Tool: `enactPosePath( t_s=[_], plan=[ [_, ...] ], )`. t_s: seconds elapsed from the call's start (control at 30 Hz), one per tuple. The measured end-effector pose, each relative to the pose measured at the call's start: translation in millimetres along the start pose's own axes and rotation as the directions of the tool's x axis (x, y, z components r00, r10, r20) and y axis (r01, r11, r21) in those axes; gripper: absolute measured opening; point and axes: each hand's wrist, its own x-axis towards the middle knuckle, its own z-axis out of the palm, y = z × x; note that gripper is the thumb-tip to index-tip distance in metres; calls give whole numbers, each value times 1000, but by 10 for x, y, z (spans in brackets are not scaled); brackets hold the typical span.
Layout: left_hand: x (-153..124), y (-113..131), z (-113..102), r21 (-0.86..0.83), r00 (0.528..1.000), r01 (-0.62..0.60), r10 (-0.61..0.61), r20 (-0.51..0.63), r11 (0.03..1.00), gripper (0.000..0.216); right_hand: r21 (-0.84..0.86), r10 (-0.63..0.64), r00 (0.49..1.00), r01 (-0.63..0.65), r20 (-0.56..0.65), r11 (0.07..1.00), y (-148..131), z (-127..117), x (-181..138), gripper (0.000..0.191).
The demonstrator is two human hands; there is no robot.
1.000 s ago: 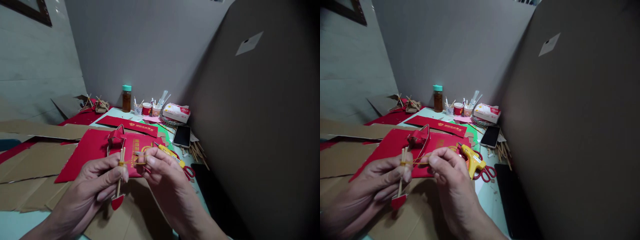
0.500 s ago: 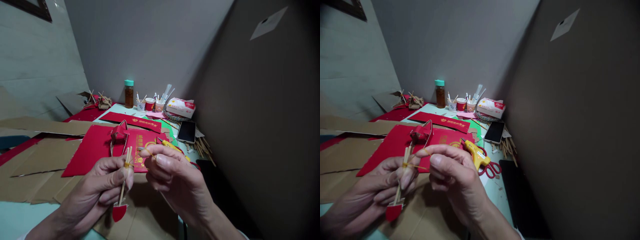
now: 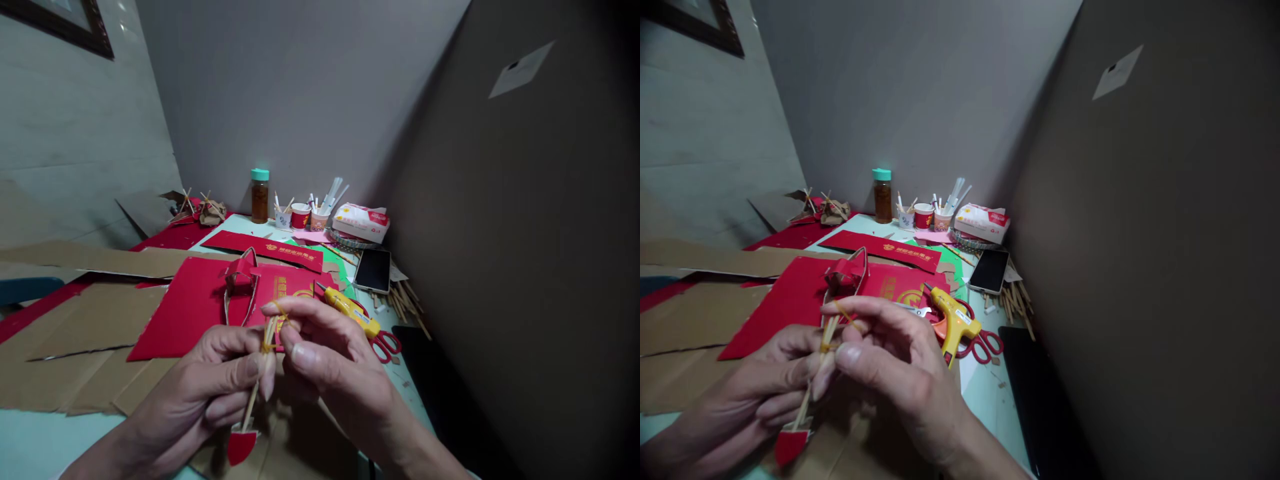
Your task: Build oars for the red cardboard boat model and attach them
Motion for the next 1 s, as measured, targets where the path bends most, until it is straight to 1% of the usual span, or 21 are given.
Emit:
enactPosePath(
  t_s=[0.07, 0.2, 0.27, 0.37, 0.47, 0.53, 0.57, 0.63, 0.7, 0.77, 0.83, 0.9, 1.0],
  plan=[
    [0, -2, 9, -6, 1000, 3, -3, 0, 1000, 22, 30, 6, 1000, -6, -12, 1000, 8, 13, 11, 32],
    [-3, 6, 23, -3, 1000, -2, 2, 22, 1000, 23, 167, 29, 1000, -26, -13, 986, 30, 73, 28, 34],
    [-6, 12, 27, -9, 1000, -11, 12, 17, 1000, 22, 204, 28, 1000, -26, -7, 979, 52, 95, 33, 35],
    [-9, 12, 31, -18, 1000, -8, 9, 24, 1000, 22, 168, 12, 1000, -8, -22, 986, 89, 99, 36, 35],
    [-14, -2, 30, -21, 999, 13, -12, 32, 1000, 23, 114, -3, 994, 15, -110, 993, 111, 100, 39, 31],
    [-17, -15, 26, -14, 999, 23, -23, 27, 1000, 24, 134, 2, 986, 21, -167, 991, 115, 111, 45, 27],
    [-17, -20, 25, -12, 999, 24, -24, 24, 1000, 24, 161, 6, 985, 22, -173, 987, 114, 119, 48, 25],
    [-17, -30, 23, 15, 999, 27, -27, 28, 1000, 24, 225, 9, 989, 24, -144, 974, 109, 134, 55, 21],
    [-15, -40, 25, 82, 998, 24, -28, 58, 996, 26, 269, 8, 992, 26, -126, 963, 101, 145, 55, 17],
    [-14, -53, 30, 150, 996, 17, -29, 78, 988, 30, 288, 10, 987, 37, -160, 957, 93, 153, 45, 14],
    [-14, -70, 37, 192, 997, 13, -26, 68, 981, 32, 299, 12, 979, 51, -206, 953, 89, 165, 27, 13],
    [-14, -86, 45, 214, 998, 20, -32, 51, 977, 34, 312, 12, 974, 61, -228, 948, 89, 182, 9, 14],
    [-8, -104, 52, 246, 998, 11, -27, 60, 969, 37, 312, 8, 968, 73, -252, 947, 92, 213, -4, 18]
  ],
)
